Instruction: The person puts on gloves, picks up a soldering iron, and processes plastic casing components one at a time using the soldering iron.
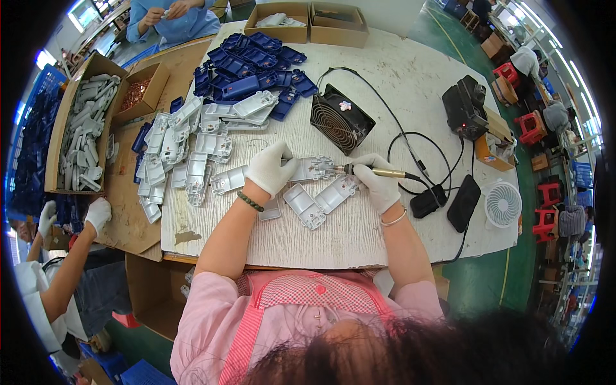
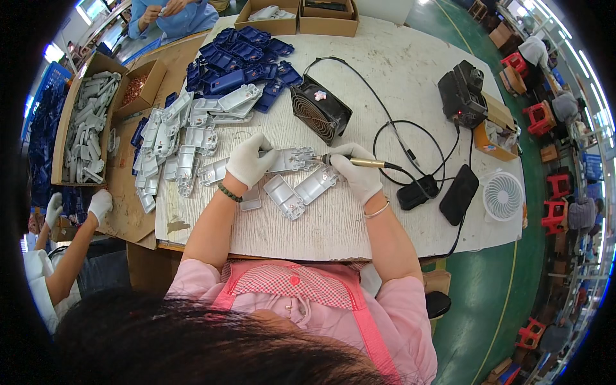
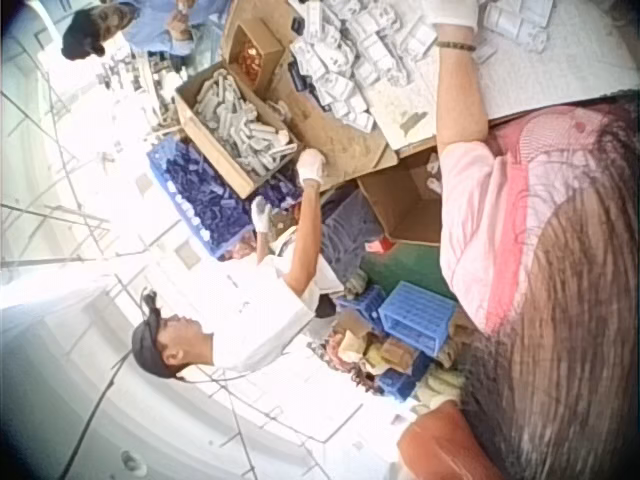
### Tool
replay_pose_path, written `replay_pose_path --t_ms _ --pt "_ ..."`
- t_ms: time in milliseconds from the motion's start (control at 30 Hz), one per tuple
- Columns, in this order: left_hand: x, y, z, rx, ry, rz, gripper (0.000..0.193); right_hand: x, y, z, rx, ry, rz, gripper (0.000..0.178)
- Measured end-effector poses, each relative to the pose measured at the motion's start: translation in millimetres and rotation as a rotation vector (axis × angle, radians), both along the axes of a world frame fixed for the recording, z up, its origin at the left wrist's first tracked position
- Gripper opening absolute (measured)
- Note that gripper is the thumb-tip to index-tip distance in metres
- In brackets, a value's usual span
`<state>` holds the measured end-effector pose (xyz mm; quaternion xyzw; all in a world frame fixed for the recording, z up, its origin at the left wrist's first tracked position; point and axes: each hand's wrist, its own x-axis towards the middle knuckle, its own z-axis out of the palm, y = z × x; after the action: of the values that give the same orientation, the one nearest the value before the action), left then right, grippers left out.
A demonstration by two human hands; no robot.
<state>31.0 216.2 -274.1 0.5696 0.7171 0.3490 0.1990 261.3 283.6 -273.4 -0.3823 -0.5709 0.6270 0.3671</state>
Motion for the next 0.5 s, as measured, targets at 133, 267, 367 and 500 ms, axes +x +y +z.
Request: replay_pose_path --t_ms 133,267,367,500 --pt "-0.7 -1.1 -1.0 0.022 0.018 -0.013 0.016 0.9 0.3 -1.8 -0.019 0.059 0.021 0.007" --pt "0.8 -2.0 1.4 0.027 0.007 -0.027 0.016 2.4 -0.5 -2.3 -0.037 0.047 0.026 0.007" --pt "0.8 -1.4 0.6 0.038 0.007 -0.039 0.015 2.3 -1.1 -2.0 0.016 0.004 0.044 0.007" --pt "-1.7 -0.4 1.4 0.059 0.010 -0.057 0.014 2.1 0.4 -0.5 0.000 0.022 0.072 0.008"
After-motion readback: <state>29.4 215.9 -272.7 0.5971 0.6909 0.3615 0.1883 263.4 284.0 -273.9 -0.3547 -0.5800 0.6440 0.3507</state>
